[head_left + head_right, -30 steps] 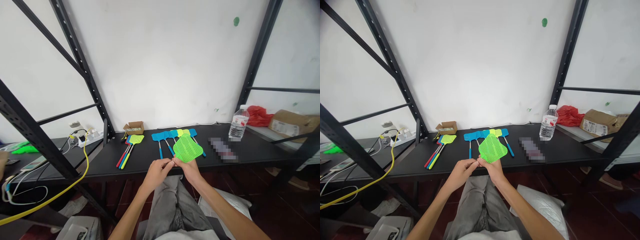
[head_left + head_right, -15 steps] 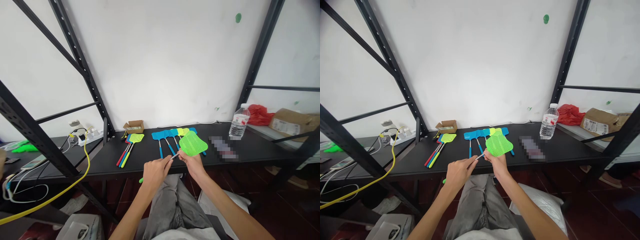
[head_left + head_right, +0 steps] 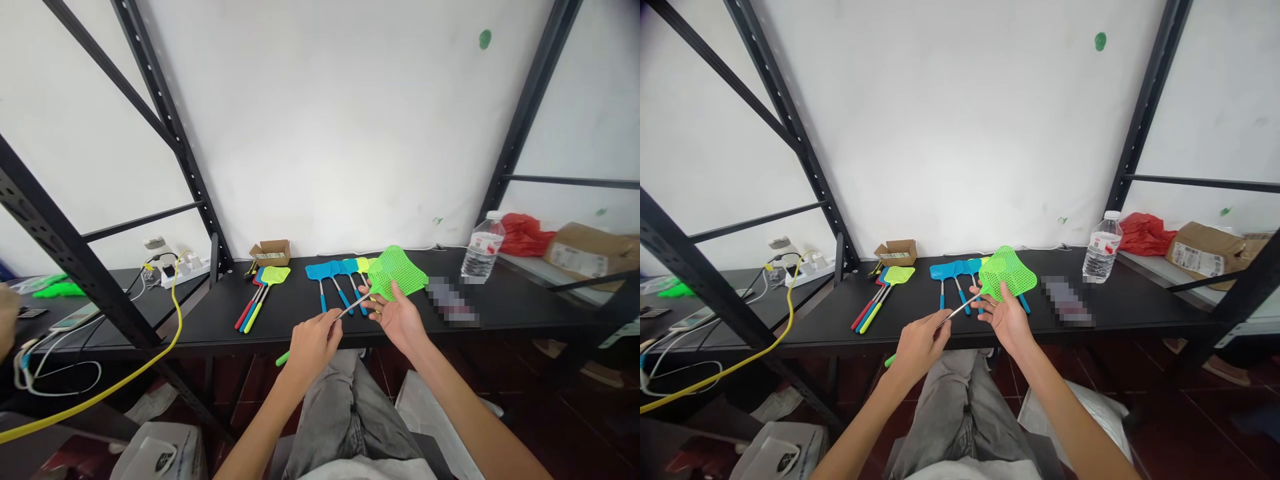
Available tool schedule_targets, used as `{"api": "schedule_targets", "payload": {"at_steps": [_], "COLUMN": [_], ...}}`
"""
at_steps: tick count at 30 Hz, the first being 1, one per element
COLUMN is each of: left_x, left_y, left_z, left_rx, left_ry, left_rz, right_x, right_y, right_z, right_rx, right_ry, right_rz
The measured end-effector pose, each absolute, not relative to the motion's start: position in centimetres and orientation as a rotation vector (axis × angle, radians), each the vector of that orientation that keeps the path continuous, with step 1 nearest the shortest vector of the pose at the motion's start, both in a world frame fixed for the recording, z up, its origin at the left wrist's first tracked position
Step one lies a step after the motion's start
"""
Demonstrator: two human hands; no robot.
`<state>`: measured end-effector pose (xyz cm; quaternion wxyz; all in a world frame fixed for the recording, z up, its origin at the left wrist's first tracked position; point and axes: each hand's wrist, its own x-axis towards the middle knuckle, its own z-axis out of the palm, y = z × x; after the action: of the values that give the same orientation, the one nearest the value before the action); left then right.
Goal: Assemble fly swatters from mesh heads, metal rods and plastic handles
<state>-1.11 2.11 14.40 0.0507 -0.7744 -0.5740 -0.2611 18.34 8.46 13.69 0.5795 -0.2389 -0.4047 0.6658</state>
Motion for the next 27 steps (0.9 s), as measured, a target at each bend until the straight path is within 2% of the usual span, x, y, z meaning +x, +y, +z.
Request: {"api": "schedule_targets", "payload": {"at_steps": [8,20,27], "left_x": [-1.2,-0.6,-1.1], "left_y": [2.0,1.9,1.7], "left_z": [14.9,14.7,14.9], "left_rx": [-2.334,-2.4,-2.425], "left_ry": [-1.767,-1.75,-1.729], "left_rz": [-0.701,-0.806,-0.77], "right_x": [17.7,14.6,14.1], "right_y": [8.4,6.4,6.5], "right_z": [12.7,11.4,10.7], "right_rx": [-0.515,-0.502,-0.622], "right_ry": [-0.927,-1.077,-1.199], "right_rz": [1.5,1.546,1.387]}}
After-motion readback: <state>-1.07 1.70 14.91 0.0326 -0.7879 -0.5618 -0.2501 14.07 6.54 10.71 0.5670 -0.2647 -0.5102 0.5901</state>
